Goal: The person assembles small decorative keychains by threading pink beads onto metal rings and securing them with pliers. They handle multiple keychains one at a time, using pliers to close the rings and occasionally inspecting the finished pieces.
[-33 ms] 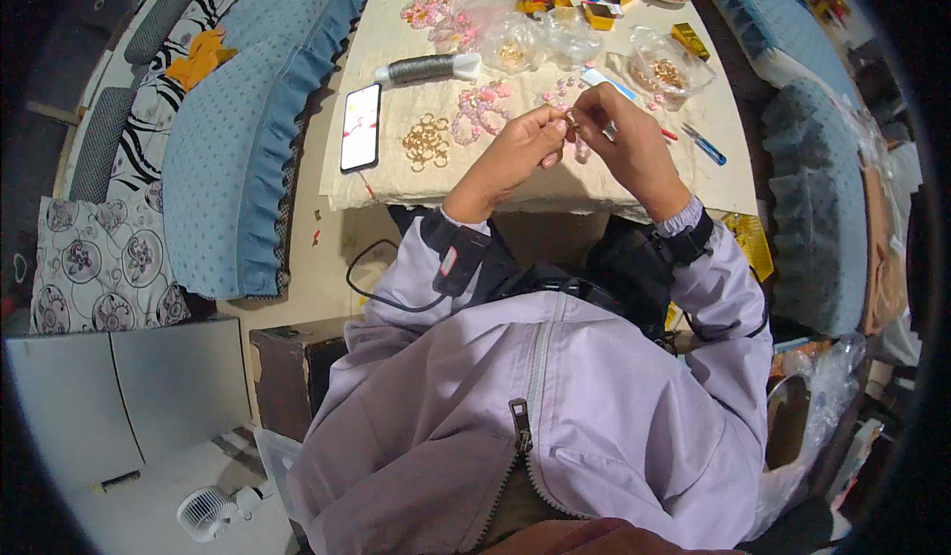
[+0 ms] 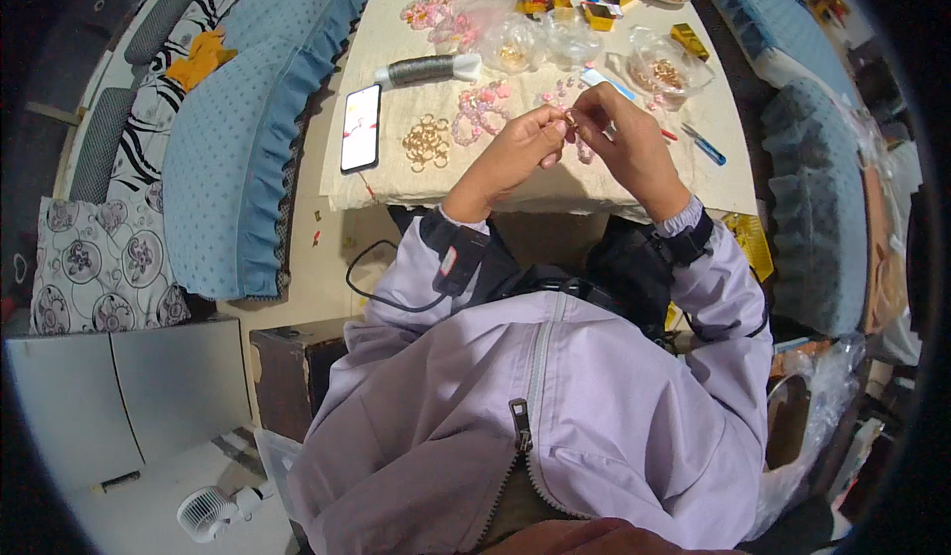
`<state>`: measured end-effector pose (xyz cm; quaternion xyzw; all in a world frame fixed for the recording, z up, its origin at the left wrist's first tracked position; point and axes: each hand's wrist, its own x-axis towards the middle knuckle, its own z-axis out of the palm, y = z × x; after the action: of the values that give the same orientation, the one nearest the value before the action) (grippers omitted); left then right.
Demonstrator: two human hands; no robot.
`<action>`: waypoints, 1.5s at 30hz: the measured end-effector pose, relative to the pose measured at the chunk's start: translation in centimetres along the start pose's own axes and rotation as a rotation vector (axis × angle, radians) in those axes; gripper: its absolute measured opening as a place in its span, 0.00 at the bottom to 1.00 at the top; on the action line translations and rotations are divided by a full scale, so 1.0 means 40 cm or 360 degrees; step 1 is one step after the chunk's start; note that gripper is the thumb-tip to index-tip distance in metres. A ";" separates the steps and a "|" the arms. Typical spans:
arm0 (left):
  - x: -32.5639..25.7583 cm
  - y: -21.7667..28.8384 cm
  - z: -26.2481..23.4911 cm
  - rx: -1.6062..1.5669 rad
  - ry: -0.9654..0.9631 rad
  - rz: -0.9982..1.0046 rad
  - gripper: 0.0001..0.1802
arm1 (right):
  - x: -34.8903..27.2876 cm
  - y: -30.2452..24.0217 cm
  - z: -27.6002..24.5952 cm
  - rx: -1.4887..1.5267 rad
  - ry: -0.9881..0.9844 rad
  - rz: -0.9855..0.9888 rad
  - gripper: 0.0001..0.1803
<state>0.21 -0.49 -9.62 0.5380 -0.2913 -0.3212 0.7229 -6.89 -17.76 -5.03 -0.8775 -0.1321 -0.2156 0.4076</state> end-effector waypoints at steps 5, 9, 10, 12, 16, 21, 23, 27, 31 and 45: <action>0.002 0.016 -0.020 0.0114 -0.0017 -0.0070 0.13 | 0.007 -0.014 -0.006 -0.0054 0.0009 -0.0023 0.09; 0.004 0.031 -0.016 0.0076 0.0035 0.0027 0.11 | 0.015 -0.024 -0.016 -0.0084 0.0039 -0.0057 0.09; 0.005 0.035 -0.012 0.0054 0.0049 0.0038 0.11 | 0.019 -0.025 -0.019 -0.0073 0.0040 -0.0065 0.09; 0.005 0.043 -0.005 0.0012 0.0077 0.0064 0.11 | 0.027 -0.028 -0.026 -0.0145 0.0053 -0.0083 0.08; 0.010 0.058 0.002 0.0085 0.0143 0.0047 0.13 | 0.048 -0.030 -0.037 -0.0204 0.0092 -0.0175 0.08; 0.015 0.067 0.014 0.0365 0.0351 0.0238 0.13 | 0.059 -0.037 -0.050 -0.0180 0.0018 -0.0201 0.08; 0.017 0.073 0.020 0.0441 0.0440 0.0369 0.12 | 0.064 -0.038 -0.055 -0.0195 -0.0011 -0.0192 0.08; 0.023 0.090 0.021 0.0554 0.0511 0.0412 0.10 | 0.068 -0.036 -0.059 -0.0188 -0.0042 -0.0191 0.08; 0.026 0.099 0.027 0.0686 0.0613 0.0446 0.09 | 0.081 -0.023 -0.057 -0.0173 -0.0032 -0.0165 0.08; 0.042 0.129 0.062 0.0514 0.0817 0.0667 0.09 | 0.043 -0.057 -0.017 -0.0121 0.0423 -0.0127 0.07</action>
<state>0.11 -2.16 -3.90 0.6368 -0.2513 0.0295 0.7283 -6.52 -16.76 -2.32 -0.8501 -0.1037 -0.3507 0.3790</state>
